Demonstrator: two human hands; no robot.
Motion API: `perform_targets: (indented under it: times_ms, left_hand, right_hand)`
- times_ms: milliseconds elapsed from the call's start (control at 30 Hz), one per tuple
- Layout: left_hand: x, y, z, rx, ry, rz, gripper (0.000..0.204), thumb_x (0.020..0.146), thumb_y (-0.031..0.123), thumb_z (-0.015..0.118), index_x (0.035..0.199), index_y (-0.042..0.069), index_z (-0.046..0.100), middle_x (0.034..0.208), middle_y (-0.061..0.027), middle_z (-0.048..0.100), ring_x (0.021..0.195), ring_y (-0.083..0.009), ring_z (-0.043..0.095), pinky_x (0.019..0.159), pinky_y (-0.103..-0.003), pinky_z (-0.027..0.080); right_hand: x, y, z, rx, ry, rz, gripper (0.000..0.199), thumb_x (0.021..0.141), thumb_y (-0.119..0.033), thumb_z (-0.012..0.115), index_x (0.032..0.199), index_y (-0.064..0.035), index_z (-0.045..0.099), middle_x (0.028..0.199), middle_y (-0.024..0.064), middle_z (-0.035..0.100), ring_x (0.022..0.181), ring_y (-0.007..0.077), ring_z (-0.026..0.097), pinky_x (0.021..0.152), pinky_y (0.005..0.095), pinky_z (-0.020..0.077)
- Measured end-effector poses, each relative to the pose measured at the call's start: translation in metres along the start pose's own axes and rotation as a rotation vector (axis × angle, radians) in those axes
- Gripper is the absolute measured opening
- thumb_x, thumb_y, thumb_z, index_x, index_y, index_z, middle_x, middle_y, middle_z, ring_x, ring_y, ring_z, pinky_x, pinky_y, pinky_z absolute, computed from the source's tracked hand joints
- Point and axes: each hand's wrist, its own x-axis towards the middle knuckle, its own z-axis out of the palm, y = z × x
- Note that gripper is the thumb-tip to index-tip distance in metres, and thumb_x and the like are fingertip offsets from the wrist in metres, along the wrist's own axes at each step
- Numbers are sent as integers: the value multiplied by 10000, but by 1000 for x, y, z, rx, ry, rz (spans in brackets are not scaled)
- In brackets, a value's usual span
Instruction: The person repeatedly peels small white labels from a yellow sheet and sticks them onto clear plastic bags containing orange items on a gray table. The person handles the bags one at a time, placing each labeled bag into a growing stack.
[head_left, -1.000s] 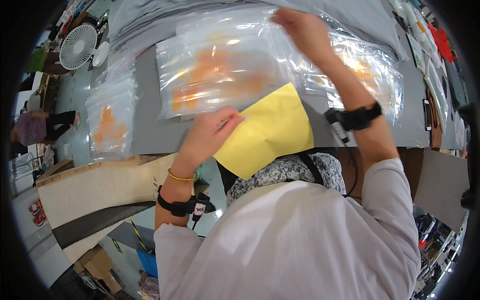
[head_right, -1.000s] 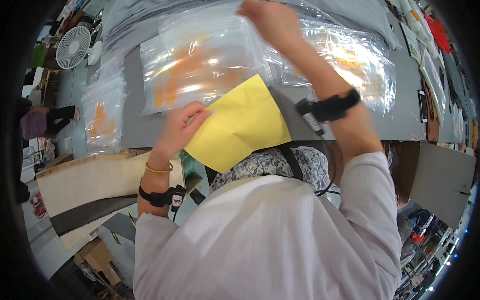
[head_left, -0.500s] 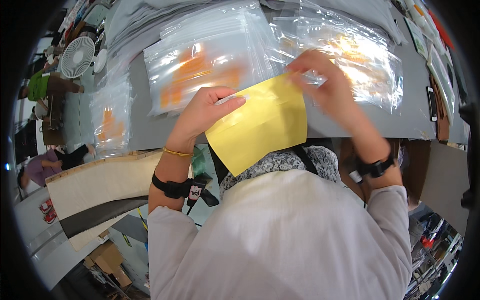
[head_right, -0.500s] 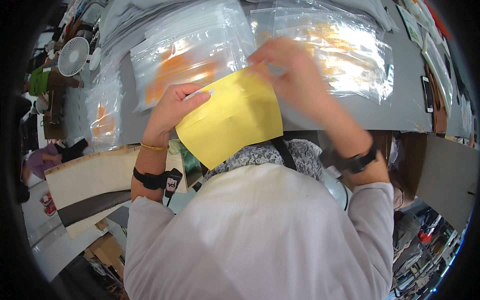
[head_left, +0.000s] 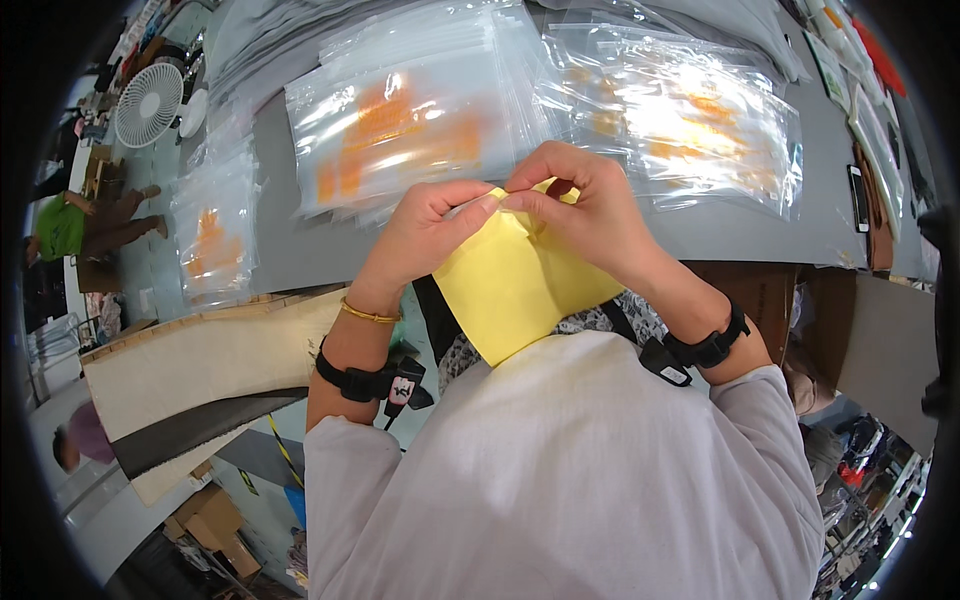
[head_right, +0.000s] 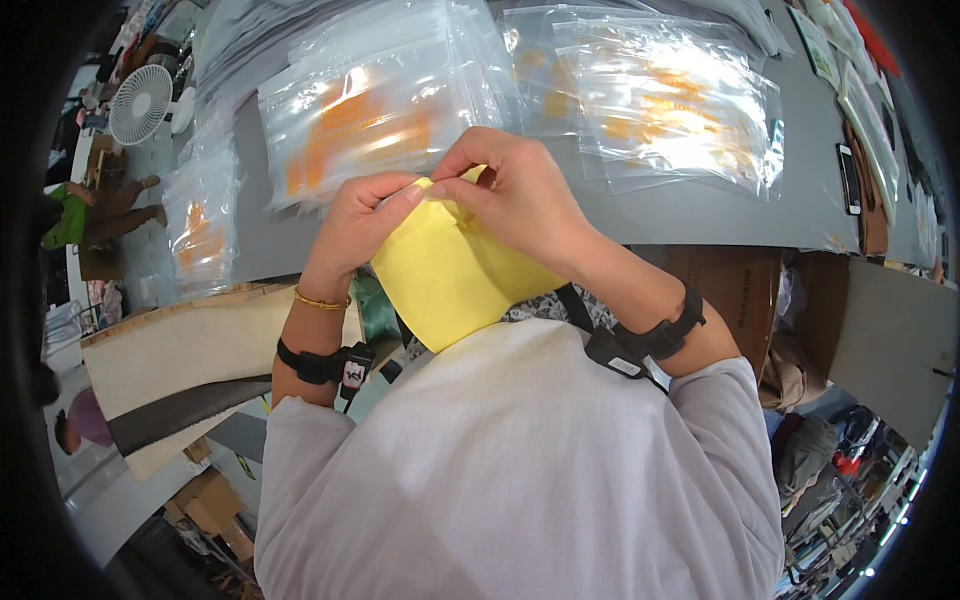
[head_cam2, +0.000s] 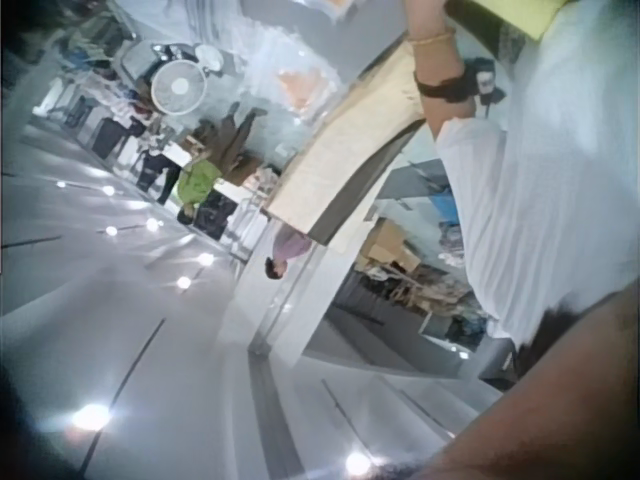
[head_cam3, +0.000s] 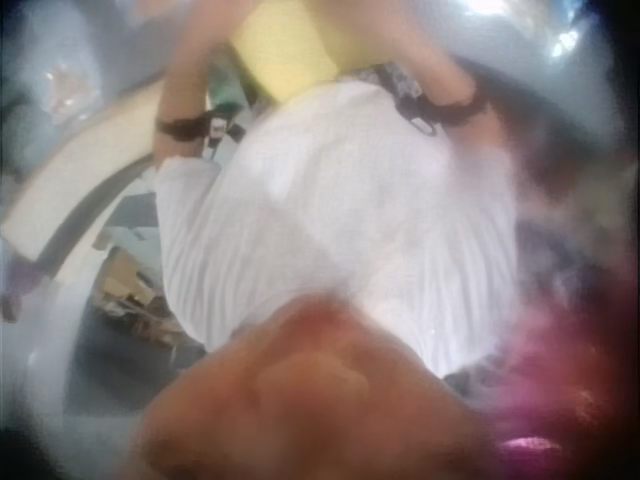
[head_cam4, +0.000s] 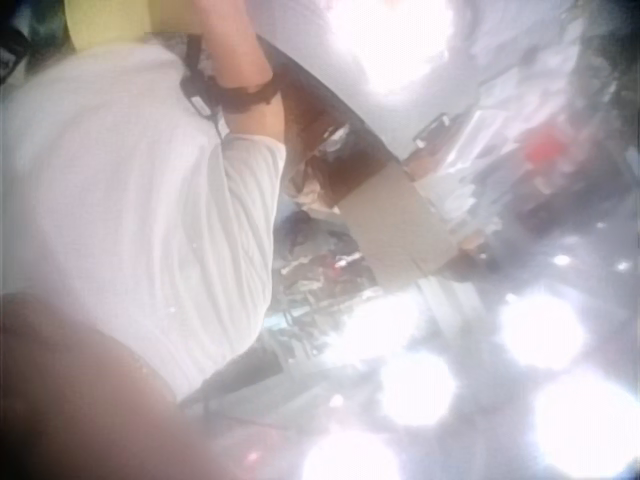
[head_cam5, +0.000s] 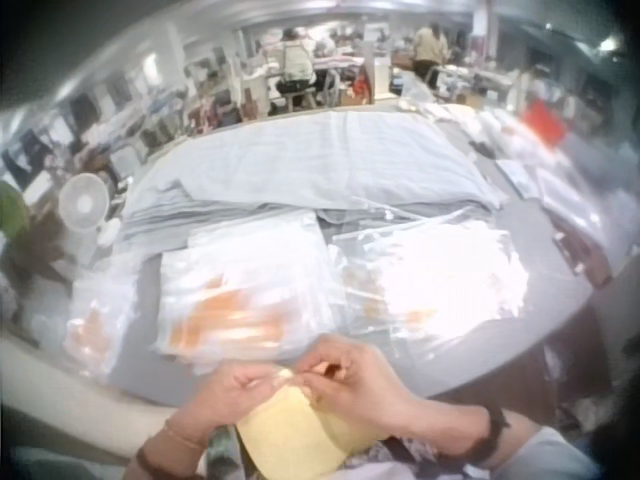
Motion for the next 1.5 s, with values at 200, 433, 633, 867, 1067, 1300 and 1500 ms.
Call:
perform_targets:
  times_ms: [200, 433, 633, 867, 1067, 1300, 1500]
  left_hand:
    - [-5, -27, -18, 93, 3, 27, 293, 1093, 236, 597, 969, -15, 685, 740, 63, 526, 715, -48, 467, 634, -276, 441]
    - [-16, -9, -64, 1095, 51, 489, 190, 901, 223, 749, 891, 52, 667, 1017, -83, 686, 944, -276, 637, 770, -421, 519]
    - [4, -28, -40, 1044, -97, 763, 217, 844, 229, 766, 860, 46, 651, 1205, -142, 655, 1218, -333, 599, 1029, -446, 523]
    - [5, -43, -34, 980, -130, 702, 212, 874, 226, 752, 881, 41, 649, 1215, -159, 658, 1213, -333, 606, 1021, -451, 534]
    - [3, -43, -28, 1006, -46, 674, 190, 869, 217, 751, 899, 55, 657, 1337, -179, 616, 1179, -338, 607, 967, -417, 549]
    - [3, -48, -19, 1034, -31, 621, 206, 833, 192, 766, 896, 50, 631, 1423, -165, 598, 1143, -330, 612, 859, -411, 584]
    - [4, -45, -14, 1078, -31, 619, 215, 845, 200, 759, 869, 39, 618, 1419, -181, 599, 1131, -326, 609, 853, -406, 588]
  right_hand:
    - [-5, -6, 19, -277, 12, -269, 58, 956, -40, 745, 981, -15, 699, 976, 19, 705, 899, 136, 653, 768, 279, 528]
    - [45, 10, 5, -140, 94, -100, 135, 1010, -139, 693, 966, -11, 696, 1103, 46, 702, 972, 142, 647, 882, 272, 486]
    - [67, 71, 26, -384, 55, 15, 150, 964, -162, 744, 942, -15, 721, 1244, 58, 664, 1081, 188, 638, 927, 326, 504]
    - [62, 71, 29, -439, 94, -72, 119, 845, -155, 790, 826, -42, 758, 1190, 48, 695, 1140, 304, 598, 983, 424, 501]
    - [56, 68, 39, -465, 151, -58, 82, 815, -96, 783, 816, -28, 739, 1171, 67, 686, 1129, 328, 591, 978, 435, 506]
    - [56, 41, 32, -1071, 116, -238, 187, 823, -180, 803, 901, -61, 683, 1111, 84, 646, 1075, 302, 594, 922, 422, 477]
    - [154, 47, 24, -1010, 208, -475, 286, 884, -266, 783, 1088, -83, 701, 1181, 50, 676, 1109, 286, 612, 954, 408, 456]
